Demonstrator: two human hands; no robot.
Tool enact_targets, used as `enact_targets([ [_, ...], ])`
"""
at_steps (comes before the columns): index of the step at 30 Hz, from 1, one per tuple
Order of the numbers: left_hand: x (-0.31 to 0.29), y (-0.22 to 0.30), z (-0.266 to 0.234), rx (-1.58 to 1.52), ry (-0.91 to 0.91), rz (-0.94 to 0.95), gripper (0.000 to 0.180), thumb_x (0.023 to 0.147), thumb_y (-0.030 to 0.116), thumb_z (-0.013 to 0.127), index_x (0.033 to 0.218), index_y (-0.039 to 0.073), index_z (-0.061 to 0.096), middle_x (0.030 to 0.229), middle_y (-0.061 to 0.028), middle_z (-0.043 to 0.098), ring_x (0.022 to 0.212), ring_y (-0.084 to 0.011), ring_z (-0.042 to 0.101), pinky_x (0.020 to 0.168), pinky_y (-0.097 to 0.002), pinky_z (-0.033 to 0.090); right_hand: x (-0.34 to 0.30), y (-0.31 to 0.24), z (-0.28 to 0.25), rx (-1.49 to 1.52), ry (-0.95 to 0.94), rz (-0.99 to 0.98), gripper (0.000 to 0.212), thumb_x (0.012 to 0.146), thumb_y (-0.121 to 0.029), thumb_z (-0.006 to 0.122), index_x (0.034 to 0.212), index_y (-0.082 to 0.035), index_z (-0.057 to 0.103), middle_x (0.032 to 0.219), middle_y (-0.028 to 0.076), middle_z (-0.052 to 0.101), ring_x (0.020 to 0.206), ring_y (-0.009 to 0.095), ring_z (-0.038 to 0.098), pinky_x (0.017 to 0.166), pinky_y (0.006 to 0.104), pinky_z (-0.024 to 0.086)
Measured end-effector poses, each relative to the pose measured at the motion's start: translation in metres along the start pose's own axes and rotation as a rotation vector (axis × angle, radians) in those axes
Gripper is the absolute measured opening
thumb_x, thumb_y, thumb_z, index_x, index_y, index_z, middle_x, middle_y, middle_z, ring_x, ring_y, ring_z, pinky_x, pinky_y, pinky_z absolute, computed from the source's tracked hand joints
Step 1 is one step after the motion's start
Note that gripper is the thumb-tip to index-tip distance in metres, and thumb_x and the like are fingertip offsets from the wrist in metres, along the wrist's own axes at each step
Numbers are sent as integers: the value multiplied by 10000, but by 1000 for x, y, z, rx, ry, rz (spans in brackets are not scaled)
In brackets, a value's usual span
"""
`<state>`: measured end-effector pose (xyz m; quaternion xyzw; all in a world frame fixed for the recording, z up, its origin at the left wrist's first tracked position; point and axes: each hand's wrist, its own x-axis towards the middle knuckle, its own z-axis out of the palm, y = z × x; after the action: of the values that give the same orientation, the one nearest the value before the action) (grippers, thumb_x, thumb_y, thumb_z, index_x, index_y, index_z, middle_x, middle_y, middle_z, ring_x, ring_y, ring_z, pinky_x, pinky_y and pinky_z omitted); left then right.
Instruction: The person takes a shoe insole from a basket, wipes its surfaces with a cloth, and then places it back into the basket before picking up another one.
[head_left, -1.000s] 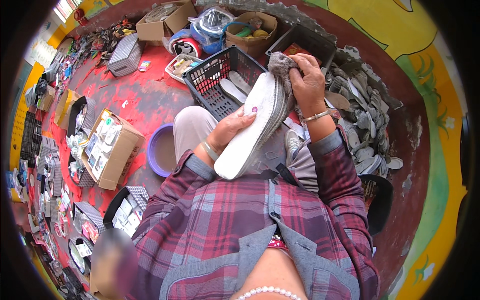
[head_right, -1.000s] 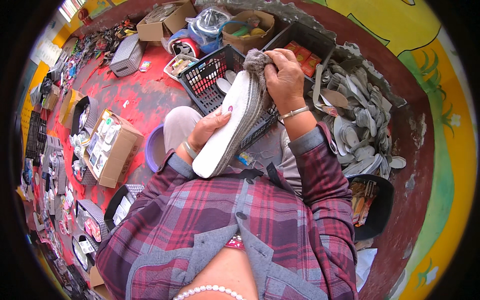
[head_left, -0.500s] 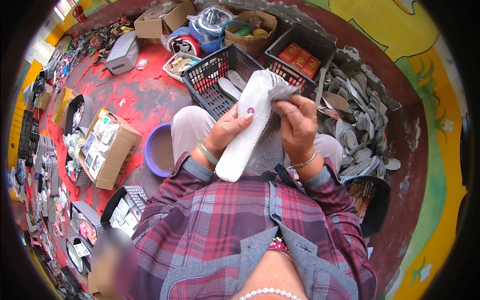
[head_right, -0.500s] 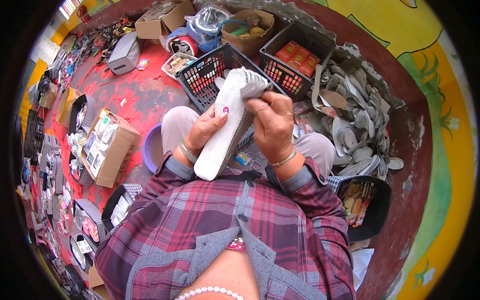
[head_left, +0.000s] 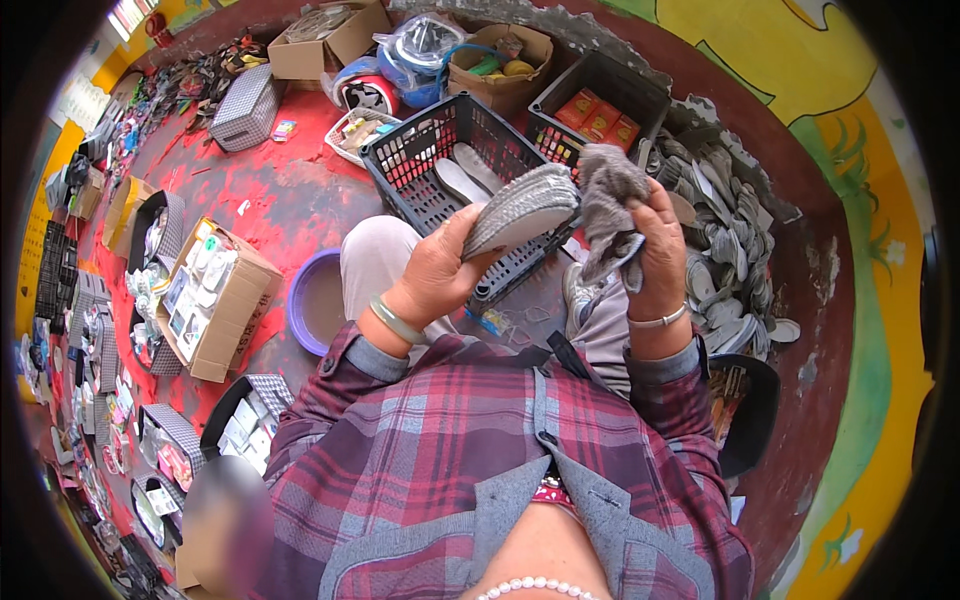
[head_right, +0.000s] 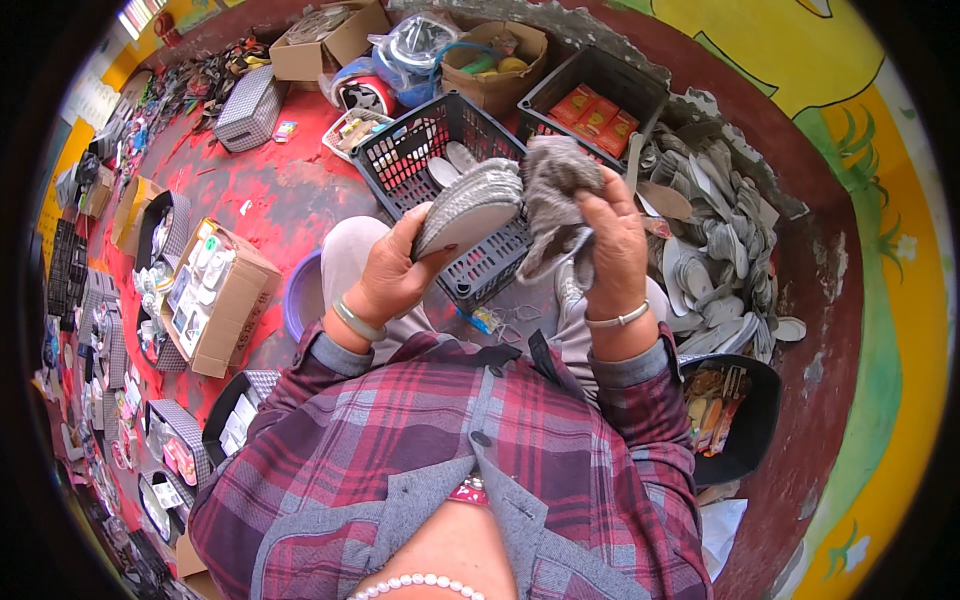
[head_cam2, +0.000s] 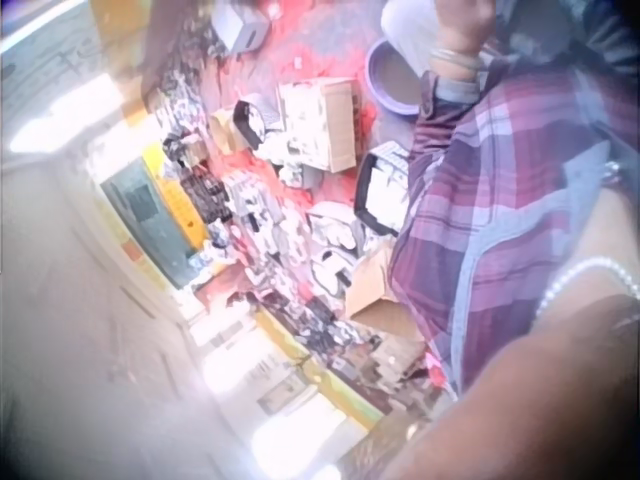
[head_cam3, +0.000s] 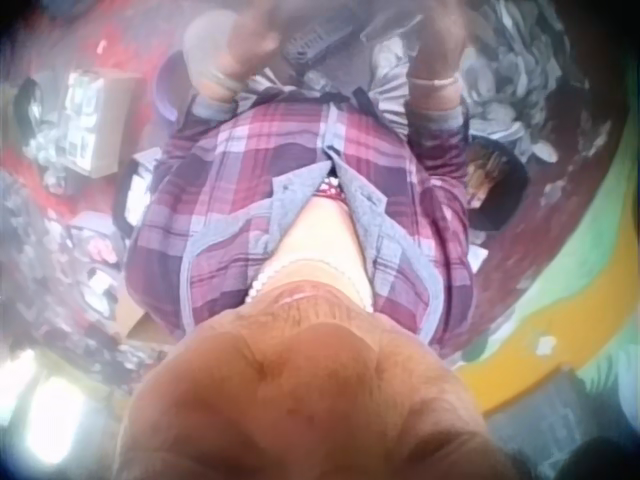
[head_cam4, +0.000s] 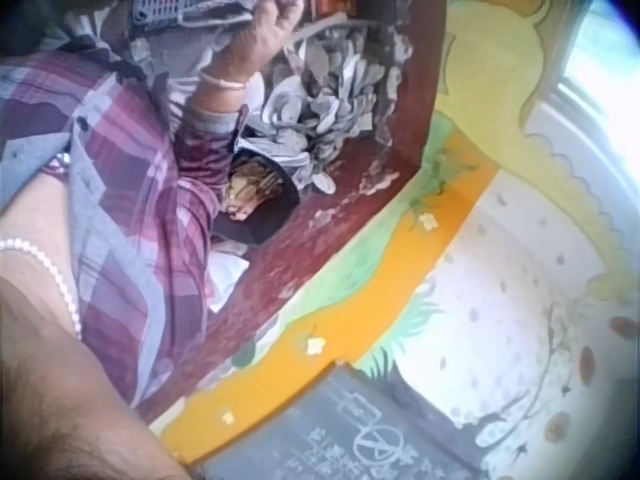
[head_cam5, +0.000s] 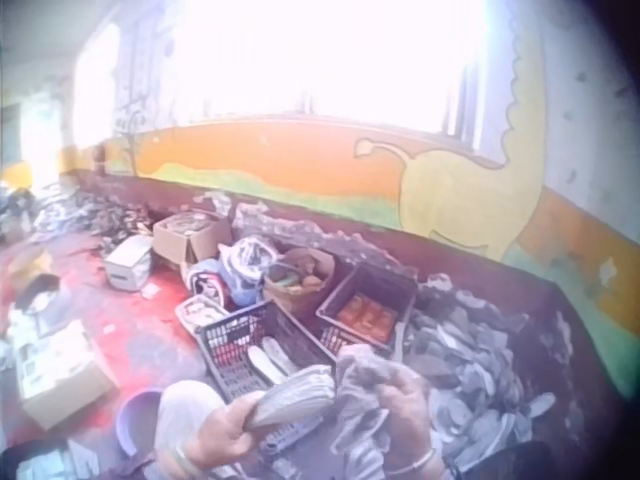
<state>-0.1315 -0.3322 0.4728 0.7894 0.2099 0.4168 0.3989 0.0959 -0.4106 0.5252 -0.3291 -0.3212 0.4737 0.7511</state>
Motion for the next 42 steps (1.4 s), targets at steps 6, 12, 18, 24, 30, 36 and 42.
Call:
enact_targets([
  [6, -4, 10, 9, 306, 16, 57, 412, 803, 15, 648, 1187, -4, 499, 992, -195, 617, 867, -324, 635, 732, -342, 502, -9, 9, 22, -795, -155, -416, 295, 822, 113, 493, 1079, 7, 593, 1109, 85, 610, 1011, 138, 566, 889, 253, 432],
  [12, -10, 6, 6, 373, -57, 107, 443, 760, 30, 647, 1180, 2, 508, 1009, -208, 613, 888, -366, 614, 730, -375, 510, -12, -3, 41, -1312, -497, -796, 281, 629, 75, 584, 873, -46, 656, 967, 115, 633, 889, 288, 607, 788, 355, 490],
  [18, -14, 10, 3, -41, 50, 28, 438, 778, -22, 656, 1191, -3, 511, 1000, -164, 629, 892, -259, 630, 764, -305, 499, -9, 3, -25, -1205, -304, -463, 340, 655, 133, 478, 916, 7, 657, 942, 122, 647, 887, 250, 630, 796, 297, 487],
  [24, -16, 8, -3, -137, 94, 25, 415, 808, -26, 662, 1193, -7, 511, 987, -120, 635, 877, -181, 624, 769, -271, 488, -7, -4, -53, -727, -9, -235, 368, 701, 159, 410, 960, 25, 635, 981, 104, 624, 920, 194, 605, 850, 286, 468],
  [30, -15, 9, 5, -39, -22, 49, 401, 790, -56, 644, 1170, -9, 526, 973, -120, 635, 850, -187, 631, 744, -282, 495, -5, -37, 44, -1129, -552, -761, 362, 670, 109, 539, 977, -36, 665, 1041, 109, 637, 956, 257, 605, 865, 345, 472],
  [36, -28, 0, 0, -146, -36, 32, 431, 784, -78, 626, 1195, -14, 514, 978, -112, 632, 866, -178, 626, 758, -275, 492, -17, -4, 25, -1067, -481, -759, 321, 652, 91, 534, 915, -43, 660, 976, 105, 636, 896, 301, 597, 811, 361, 479],
  [42, -32, 18, -7, -307, 80, 27, 423, 807, -63, 644, 1205, -23, 504, 1010, -81, 625, 914, -137, 591, 794, -257, 474, -21, 38, -62, -1166, -271, -274, 334, 669, 132, 461, 926, 13, 637, 912, 106, 630, 874, 233, 612, 807, 303, 479],
])
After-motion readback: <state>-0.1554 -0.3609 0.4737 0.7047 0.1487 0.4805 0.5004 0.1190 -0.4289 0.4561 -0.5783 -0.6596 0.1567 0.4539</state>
